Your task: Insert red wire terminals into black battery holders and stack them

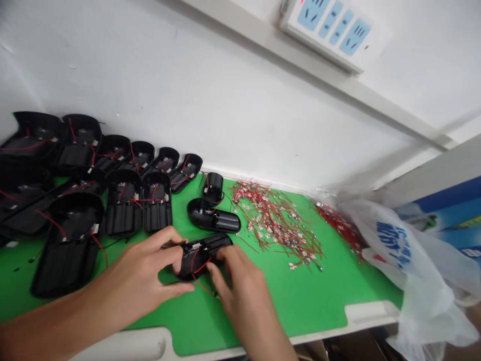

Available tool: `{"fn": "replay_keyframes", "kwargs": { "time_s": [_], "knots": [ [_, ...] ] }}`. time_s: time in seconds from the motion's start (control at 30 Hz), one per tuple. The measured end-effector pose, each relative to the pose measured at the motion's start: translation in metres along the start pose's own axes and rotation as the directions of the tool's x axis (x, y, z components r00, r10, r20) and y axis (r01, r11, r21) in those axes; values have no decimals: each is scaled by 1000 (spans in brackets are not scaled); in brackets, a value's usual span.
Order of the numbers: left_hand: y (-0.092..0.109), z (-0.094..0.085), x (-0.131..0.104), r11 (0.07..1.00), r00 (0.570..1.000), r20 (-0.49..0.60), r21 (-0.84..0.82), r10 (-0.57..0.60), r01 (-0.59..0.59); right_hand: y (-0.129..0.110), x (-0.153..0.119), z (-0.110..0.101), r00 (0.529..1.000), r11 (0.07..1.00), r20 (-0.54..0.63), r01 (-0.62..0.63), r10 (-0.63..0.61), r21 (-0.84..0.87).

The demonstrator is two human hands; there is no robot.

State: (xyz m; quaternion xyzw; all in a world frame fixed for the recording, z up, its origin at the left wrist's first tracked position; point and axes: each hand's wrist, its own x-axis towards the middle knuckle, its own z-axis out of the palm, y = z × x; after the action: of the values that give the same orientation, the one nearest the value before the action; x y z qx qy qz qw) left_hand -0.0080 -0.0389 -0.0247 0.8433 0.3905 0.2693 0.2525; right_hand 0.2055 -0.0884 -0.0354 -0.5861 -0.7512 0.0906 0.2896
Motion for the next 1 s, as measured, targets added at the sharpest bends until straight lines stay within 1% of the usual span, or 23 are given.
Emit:
{"fn": "replay_keyframes", "kwargs": {
  "time_s": [0.07,0.13,0.27,0.37,0.43,0.53,0.63,0.7,0.8,1.0],
  "knots": [
    [0,0,0,1000,1000,12,-10,-11,11,4,-9,2,995,997,-94,-18,25,70],
    [0,0,0,1000,1000,17,-13,-13,13,5,-17,5,989,994,-144,-19,35,108],
    [-2,0,2,1000,1000,0,3,-1,1,1,-22,12,992,986,-127,18,3,167],
    [-2,0,2,1000,1000,-6,9,15,-15,-2,-23,17,993,985,-109,54,-36,161],
    [-2,0,1,1000,1000,-8,17,19,-18,-3,-24,18,992,992,-99,90,-80,93],
    [-1,0,1,1000,1000,-12,11,15,-14,-3,-29,17,984,979,-36,169,-174,-110],
    [0,0,2,1000,1000,-22,-19,23,-23,-4,-31,13,959,901,80,283,-273,-327],
    [1,1,1,999,999,-30,-26,28,-28,-6,-30,9,939,843,137,344,-316,-413],
    [1,0,1,999,999,-43,-27,31,-32,-9,-26,4,919,799,191,395,-346,-453],
    [2,-2,3,998,999,-42,-49,33,-35,-18,-22,0,912,768,258,408,-319,-494]
  ]
}}
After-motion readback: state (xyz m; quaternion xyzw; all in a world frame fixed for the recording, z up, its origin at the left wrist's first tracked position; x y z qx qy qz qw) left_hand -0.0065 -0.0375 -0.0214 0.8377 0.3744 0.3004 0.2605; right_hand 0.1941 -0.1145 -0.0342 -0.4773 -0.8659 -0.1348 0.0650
